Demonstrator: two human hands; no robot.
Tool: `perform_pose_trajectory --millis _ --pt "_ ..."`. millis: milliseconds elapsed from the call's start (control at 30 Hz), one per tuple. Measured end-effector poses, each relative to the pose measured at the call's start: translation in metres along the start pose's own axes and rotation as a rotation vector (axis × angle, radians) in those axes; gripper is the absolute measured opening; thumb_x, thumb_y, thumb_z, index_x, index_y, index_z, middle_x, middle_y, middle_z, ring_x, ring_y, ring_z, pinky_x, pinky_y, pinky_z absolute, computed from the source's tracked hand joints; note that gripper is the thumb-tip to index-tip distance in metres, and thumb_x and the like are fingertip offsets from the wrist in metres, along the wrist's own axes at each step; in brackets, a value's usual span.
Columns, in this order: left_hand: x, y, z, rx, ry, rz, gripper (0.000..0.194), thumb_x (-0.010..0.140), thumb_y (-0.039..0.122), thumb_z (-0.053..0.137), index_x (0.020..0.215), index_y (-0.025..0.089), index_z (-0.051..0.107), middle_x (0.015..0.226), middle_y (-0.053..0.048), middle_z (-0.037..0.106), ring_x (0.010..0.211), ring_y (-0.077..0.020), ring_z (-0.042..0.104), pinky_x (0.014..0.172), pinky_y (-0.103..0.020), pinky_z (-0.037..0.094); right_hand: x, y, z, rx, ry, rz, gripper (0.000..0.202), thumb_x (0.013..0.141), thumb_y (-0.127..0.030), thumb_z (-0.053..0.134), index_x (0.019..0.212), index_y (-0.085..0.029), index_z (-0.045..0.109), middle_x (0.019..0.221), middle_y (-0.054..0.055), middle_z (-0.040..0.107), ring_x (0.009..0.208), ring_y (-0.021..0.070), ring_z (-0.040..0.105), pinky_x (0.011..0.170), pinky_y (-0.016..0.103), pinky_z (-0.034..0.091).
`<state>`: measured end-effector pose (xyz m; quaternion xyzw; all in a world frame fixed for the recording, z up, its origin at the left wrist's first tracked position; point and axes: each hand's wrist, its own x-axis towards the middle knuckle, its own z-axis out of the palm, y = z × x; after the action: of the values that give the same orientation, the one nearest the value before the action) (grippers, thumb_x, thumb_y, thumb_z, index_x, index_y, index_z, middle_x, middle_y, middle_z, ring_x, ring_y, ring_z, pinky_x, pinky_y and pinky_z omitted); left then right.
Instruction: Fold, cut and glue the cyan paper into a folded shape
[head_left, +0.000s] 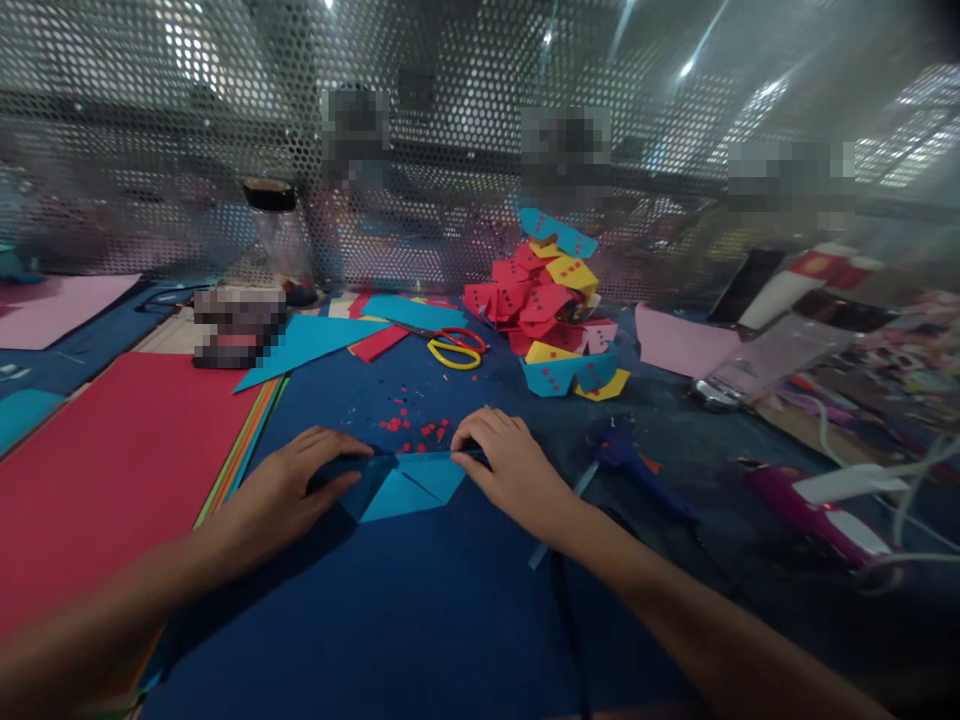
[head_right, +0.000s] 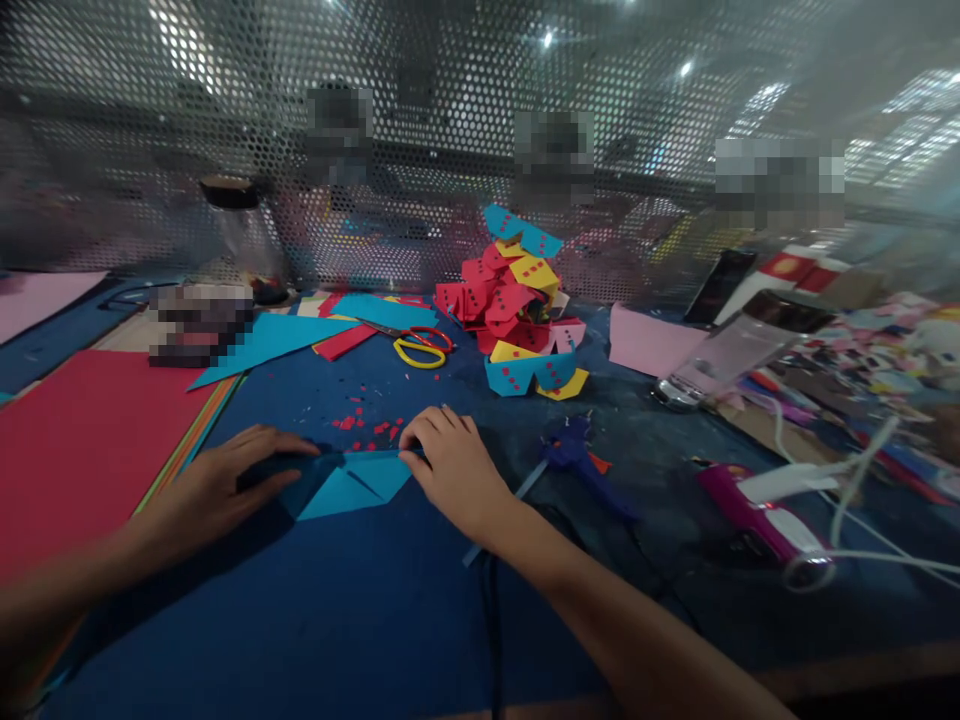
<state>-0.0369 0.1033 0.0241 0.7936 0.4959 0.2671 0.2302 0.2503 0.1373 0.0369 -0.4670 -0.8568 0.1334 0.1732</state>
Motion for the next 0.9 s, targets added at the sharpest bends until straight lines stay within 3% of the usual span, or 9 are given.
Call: perform_pose_trajectory --millis 233,433,533,700,767,900 --pt "0.009 0.009 -0.005 -0.15 -0.06 -0.225 0.03 0.092 0.043 0.058 0.112 0.027 0.073 0.106 -0.002 0.077 0.098 -0.0235 0.07 0.086 -0.033 0.053 0.004 -0.003 -0.004 0.193 -0.028 0.078 0.006 0.093 -0.016 0.065 0.092 -0.022 0.063 0.1 0.001 0.074 0.097 0.0204 0.066 0.092 0.041 0.039" --pt "0.021 0.012 -0.012 -0.217 -0.272 -0.249 0.035 0.089 0.051 0.058 0.104 0.025 0.077 0.104 -0.001 0.077 0.097 -0.0236 0.069 0.081 -0.029 0.05 0.002 -0.006 -0.011 0.202 0.042 0.025 0.006 0.092 -0.016 0.066 0.092 -0.022 0.064 0.099 0.001 0.074 0.099 0.0211 0.066 0.095 0.042 0.041" --pt "0.028 0.012 -0.011 -0.225 -0.357 -0.251 0.039 0.087 0.056 0.058 0.095 0.022 0.076 0.086 -0.001 0.074 0.081 -0.0211 0.066 0.069 -0.027 0.046 0.0 -0.005 -0.01 0.179 0.144 -0.009 0.006 0.093 -0.019 0.063 0.098 -0.023 0.063 0.103 0.003 0.072 0.102 0.0229 0.065 0.096 0.044 0.043" --pt "0.042 0.007 -0.01 -0.279 -0.286 -0.274 0.039 0.084 0.058 0.059 0.09 0.021 0.071 0.077 0.001 0.067 0.073 -0.0177 0.06 0.065 -0.025 0.042 -0.005 -0.001 -0.01 0.171 0.52 0.008 0.027 0.094 -0.027 0.059 0.121 -0.024 0.056 0.127 0.011 0.061 0.124 0.028 0.055 0.107 0.05 0.043" --pt "0.047 0.005 -0.01 -0.31 -0.26 -0.3 0.041 0.082 0.06 0.061 0.088 0.021 0.07 0.077 0.0 0.066 0.073 -0.0176 0.059 0.065 -0.025 0.042 -0.006 0.0 -0.011 0.266 0.551 0.088 0.035 0.094 -0.031 0.059 0.128 -0.024 0.052 0.133 0.012 0.057 0.128 0.0285 0.053 0.109 0.051 0.043" --pt "0.053 0.002 -0.011 -0.398 -0.274 -0.341 0.042 0.082 0.061 0.063 0.088 0.02 0.07 0.076 0.0 0.064 0.07 -0.0165 0.056 0.064 -0.026 0.042 -0.005 0.004 -0.008 0.491 0.491 0.226 0.054 0.092 -0.039 0.064 0.139 -0.024 0.043 0.146 0.015 0.05 0.134 0.0299 0.05 0.113 0.054 0.041"
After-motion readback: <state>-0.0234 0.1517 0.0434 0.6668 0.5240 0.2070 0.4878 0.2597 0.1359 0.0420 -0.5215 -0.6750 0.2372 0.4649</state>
